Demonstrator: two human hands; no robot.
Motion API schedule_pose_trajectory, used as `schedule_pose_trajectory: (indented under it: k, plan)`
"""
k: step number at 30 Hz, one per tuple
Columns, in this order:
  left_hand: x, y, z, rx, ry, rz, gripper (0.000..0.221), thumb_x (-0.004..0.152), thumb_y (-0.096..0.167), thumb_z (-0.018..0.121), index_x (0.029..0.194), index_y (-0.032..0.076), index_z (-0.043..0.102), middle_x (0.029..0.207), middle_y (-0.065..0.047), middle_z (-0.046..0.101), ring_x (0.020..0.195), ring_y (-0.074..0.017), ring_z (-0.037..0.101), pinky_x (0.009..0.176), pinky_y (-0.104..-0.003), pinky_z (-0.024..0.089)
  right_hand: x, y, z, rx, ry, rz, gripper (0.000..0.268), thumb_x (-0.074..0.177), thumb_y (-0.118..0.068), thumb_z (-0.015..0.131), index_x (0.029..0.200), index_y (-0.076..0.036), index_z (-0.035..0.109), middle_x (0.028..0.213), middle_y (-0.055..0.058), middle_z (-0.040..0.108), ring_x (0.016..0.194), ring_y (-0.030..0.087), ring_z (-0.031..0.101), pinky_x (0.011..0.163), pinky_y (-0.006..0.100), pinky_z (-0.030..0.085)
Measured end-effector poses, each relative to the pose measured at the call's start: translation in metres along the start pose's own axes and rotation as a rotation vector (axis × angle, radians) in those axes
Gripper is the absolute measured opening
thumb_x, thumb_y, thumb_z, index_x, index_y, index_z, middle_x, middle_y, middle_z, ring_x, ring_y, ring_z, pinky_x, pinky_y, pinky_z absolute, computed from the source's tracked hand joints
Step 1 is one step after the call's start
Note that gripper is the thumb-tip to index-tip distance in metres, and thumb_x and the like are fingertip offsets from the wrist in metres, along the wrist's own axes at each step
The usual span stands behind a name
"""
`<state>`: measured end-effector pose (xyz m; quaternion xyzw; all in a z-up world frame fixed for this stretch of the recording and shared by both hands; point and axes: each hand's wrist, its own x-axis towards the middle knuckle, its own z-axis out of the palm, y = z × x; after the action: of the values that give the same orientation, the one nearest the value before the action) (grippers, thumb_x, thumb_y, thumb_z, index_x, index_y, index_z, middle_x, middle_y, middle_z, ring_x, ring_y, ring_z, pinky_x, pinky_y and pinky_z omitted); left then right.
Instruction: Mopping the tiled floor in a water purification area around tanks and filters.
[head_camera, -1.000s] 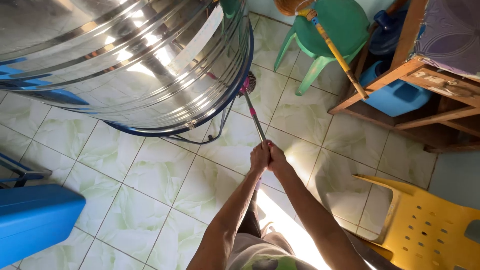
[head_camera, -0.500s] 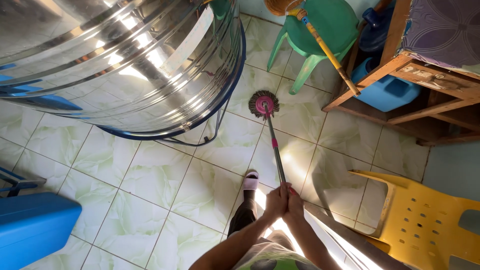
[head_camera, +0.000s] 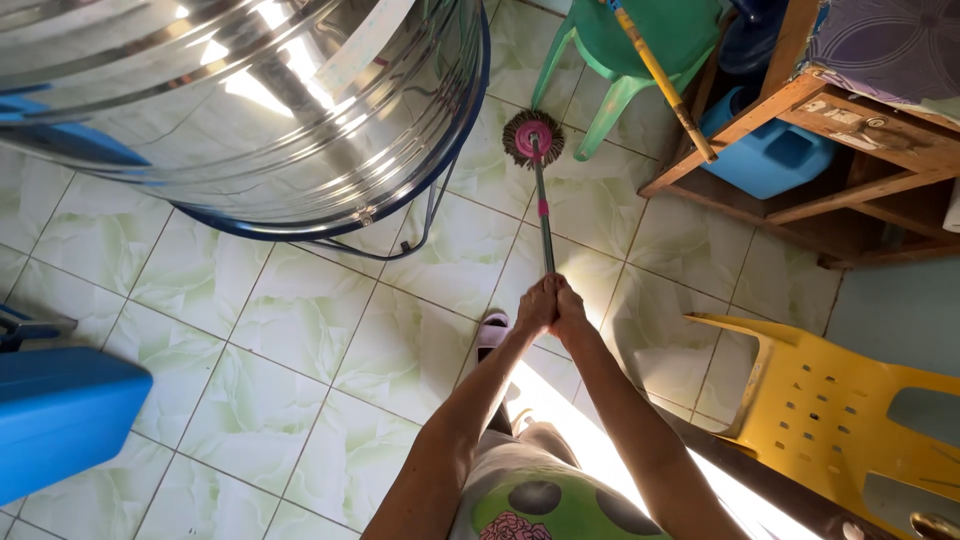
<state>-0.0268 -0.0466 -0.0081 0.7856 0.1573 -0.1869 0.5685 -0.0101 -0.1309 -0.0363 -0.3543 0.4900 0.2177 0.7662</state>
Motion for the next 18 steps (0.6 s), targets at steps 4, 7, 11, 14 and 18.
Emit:
schedule_pose_trajectory:
  k: [4,7,11,14,18]
  plan:
    - [-0.079,-0.026,0.028,0.023,-0.007,-0.105,0.05,0.108,0.049,0.03,0.128,0.021,0.067,0.117,-0.022,0.07,0.11,-0.0467,0.064,0.095,-0.052,0.051,-0.043,0.039,-0.073,0.007,-0.041,0.019,0.016,0.104,-0.034,0.061,0.105,-0.019,0.066,0.098,0.001,0.065,0.087,0.019,0.062,0.075,0.041,0.056]
    - [-0.148,-0.047,0.053,-0.001,-0.014,-0.112,0.05,0.105,0.046,0.03,0.13,0.022,0.067,0.115,-0.021,0.072,0.108,-0.0437,0.066,0.094,-0.049,0.051,-0.111,0.058,-0.123,-0.047,-0.086,0.103,0.02,0.106,-0.035,0.054,0.112,-0.021,0.066,0.1,0.0,0.07,0.089,0.016,0.063,0.077,0.036,0.056]
    - [-0.222,-0.073,0.066,-0.458,-0.236,-0.022,0.044,0.103,0.024,0.043,0.141,0.013,0.063,0.117,-0.009,0.073,0.103,-0.0224,0.068,0.089,-0.033,0.054,-0.178,0.063,-0.192,0.009,-0.417,0.275,0.02,0.108,-0.022,0.046,0.101,-0.017,0.064,0.079,-0.001,0.064,0.064,0.01,0.056,0.051,0.026,0.05]
    - [-0.263,-0.024,0.046,-0.543,-0.344,-0.146,0.054,0.101,0.024,0.054,0.153,0.017,0.044,0.104,-0.007,0.066,0.092,-0.0166,0.062,0.08,-0.03,0.053,-0.217,0.051,-0.205,-0.001,-0.503,0.421,0.029,0.11,-0.029,0.046,0.092,-0.012,0.06,0.068,-0.002,0.057,0.049,0.004,0.045,0.036,0.016,0.036]
    - [-0.263,-0.003,0.046,-0.74,-0.185,-0.353,0.068,0.096,0.022,0.06,0.155,0.029,0.027,0.086,-0.004,0.065,0.077,-0.0148,0.062,0.067,-0.03,0.054,-0.224,0.05,-0.194,-0.296,-0.387,0.361,0.036,0.109,-0.038,0.043,0.085,-0.013,0.053,0.061,-0.002,0.049,0.043,0.002,0.037,0.032,0.016,0.028]
